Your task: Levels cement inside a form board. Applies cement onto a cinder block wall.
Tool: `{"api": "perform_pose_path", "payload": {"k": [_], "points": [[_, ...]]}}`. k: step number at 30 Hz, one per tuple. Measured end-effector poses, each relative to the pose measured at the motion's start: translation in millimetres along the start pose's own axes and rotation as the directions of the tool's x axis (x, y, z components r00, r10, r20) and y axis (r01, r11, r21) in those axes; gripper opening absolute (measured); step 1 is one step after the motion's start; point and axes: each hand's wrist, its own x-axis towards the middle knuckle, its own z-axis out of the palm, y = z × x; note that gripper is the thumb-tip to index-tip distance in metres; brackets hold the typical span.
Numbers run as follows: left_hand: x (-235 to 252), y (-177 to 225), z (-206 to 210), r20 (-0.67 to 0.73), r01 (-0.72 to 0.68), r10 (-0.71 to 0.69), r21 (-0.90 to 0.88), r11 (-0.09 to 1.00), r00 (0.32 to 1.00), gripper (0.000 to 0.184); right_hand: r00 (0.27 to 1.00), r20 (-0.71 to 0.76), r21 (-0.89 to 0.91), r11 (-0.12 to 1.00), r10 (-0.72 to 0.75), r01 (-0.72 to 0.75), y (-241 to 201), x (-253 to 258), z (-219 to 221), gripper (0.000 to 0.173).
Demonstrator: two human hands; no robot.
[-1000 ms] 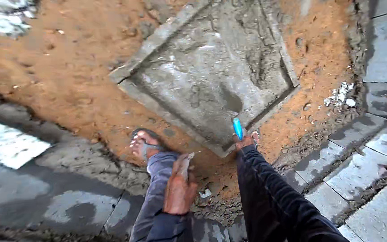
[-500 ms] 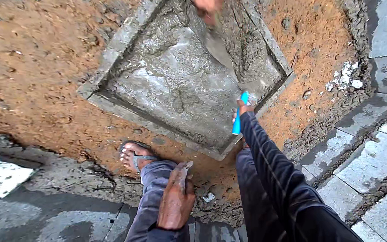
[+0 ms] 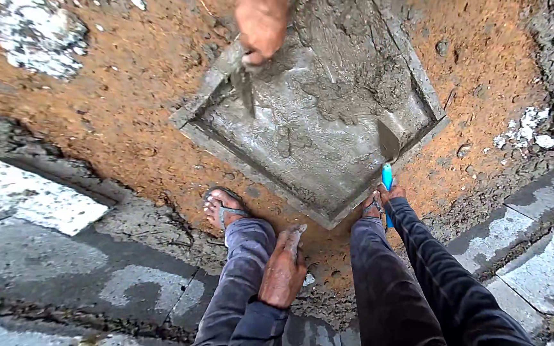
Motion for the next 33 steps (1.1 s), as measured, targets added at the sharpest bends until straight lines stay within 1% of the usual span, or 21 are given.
{"api": "perform_pose_path", "payload": {"k": [3, 5, 7, 9, 11, 12, 14, 15, 17, 20, 22, 24, 27, 29, 31, 32, 33], "points": [[-0.4, -1.2, -0.2, 0.008, 0.016, -0.016, -0.004, 1.0, 1.0, 0.044, 0.996, -0.039, -0.05, 0.996, -0.079, 0.077, -25.9, 10.1, 21.5, 0.064], [-1.4, -0.2, 0.0, 0.005, 0.019, -0.019, -0.002, 1.0, 1.0, 0.044, 0.994, 0.014, -0.099, 0.989, -0.11, 0.111, -54.4, 6.1, 25.7, 0.067], [-2.5, -0.4, 0.1, 0.007, 0.014, -0.014, 0.001, 1.0, 1.0, 0.044, 0.982, 0.085, -0.165, 0.969, -0.171, 0.183, -70.4, -0.8, 30.2, 0.068], [-2.6, -0.1, -0.3, 0.013, 0.015, -0.015, -0.007, 1.0, 1.0, 0.046, 0.954, 0.125, -0.253, 0.921, -0.271, 0.295, -63.8, -3.9, 30.5, 0.066], [-2.8, -0.1, -2.2, 0.017, 0.015, -0.015, -0.025, 1.0, 1.0, 0.046, 0.924, 0.125, -0.292, 0.877, -0.361, 0.382, -50.3, -9.2, 24.6, 0.063], [-3.6, -0.6, -3.3, 0.019, 0.018, -0.017, -0.036, 0.999, 1.0, 0.047, 0.926, 0.107, -0.29, 0.88, -0.362, 0.377, -48.1, -12.8, 20.8, 0.063], [-5.6, -0.4, -3.2, 0.023, 0.023, -0.022, -0.043, 0.999, 0.999, 0.047, 0.951, 0.002, -0.266, 0.916, -0.309, 0.299, -52.6, -7.3, 14.1, 0.064], [-6.2, 0.6, -3.3, 0.025, 0.021, -0.02, -0.044, 0.999, 1.0, 0.046, 0.963, -0.039, -0.245, 0.937, -0.268, 0.25, -62.8, -1.8, 8.3, 0.065], [-7.2, 2.6, -4.6, 0.018, 0.019, -0.018, -0.033, 0.999, 1.0, 0.046, 0.976, -0.07, -0.225, 0.956, -0.208, 0.188, -94.4, 12.2, 0.4, 0.066], [-7.2, 4.7, -7.6, 0.023, 0.032, -0.031, -0.028, 0.999, 0.999, 0.045, 0.966, -0.063, -0.175, 0.955, -0.252, 0.237, -145.2, 22.4, 11.0, 0.068], [-7.8, 4.2, -7.4, 0.03, 0.034, -0.034, -0.024, 0.999, 0.999, 0.046, 0.953, -0.012, -0.196, 0.935, -0.303, 0.295, -162.2, 15.9, 22.7, 0.066], [-6.6, 6.0, -8.9, 0.04, 0.038, -0.037, -0.027, 0.999, 0.999, 0.046, 0.938, 0.055, -0.273, 0.899, -0.341, 0.343, -153.2, 10.4, 25.1, 0.065], [-5.6, 10.1, -14.5, 0.065, 0.062, -0.059, -0.045, 0.997, 0.996, 0.048, 0.911, 0.137, -0.43, 0.805, -0.389, 0.409, -109.0, 13.6, 13.6, 0.066], [-5.2, 10.6, -18.6, 0.073, 0.073, -0.069, -0.061, 0.995, 0.995, 0.05, 0.867, 0.174, -0.478, 0.73, -0.467, 0.489, -85.2, 18.1, -4.7, 0.061], [-5.7, 9.2, -19.7, 0.088, 0.084, -0.078, -0.07, 0.994, 0.993, 0.051, 0.815, 0.141, -0.456, 0.694, -0.562, 0.558, -84.6, 27.3, -19.0, 0.06], [-6.5, 7.8, -20.1, 0.097, 0.09, -0.082, -0.072, 0.993, 0.992, 0.051, 0.804, 0.108, -0.449, 0.693, -0.585, 0.564, -96.4, 31.5, -22.6, 0.06], [-7.2, 6.3, -20.7, 0.101, 0.094, -0.086, -0.076, 0.993, 0.991, 0.05, 0.809, 0.085, -0.456, 0.699, -0.582, 0.551, -117.4, 34.3, -25.5, 0.061]]}}
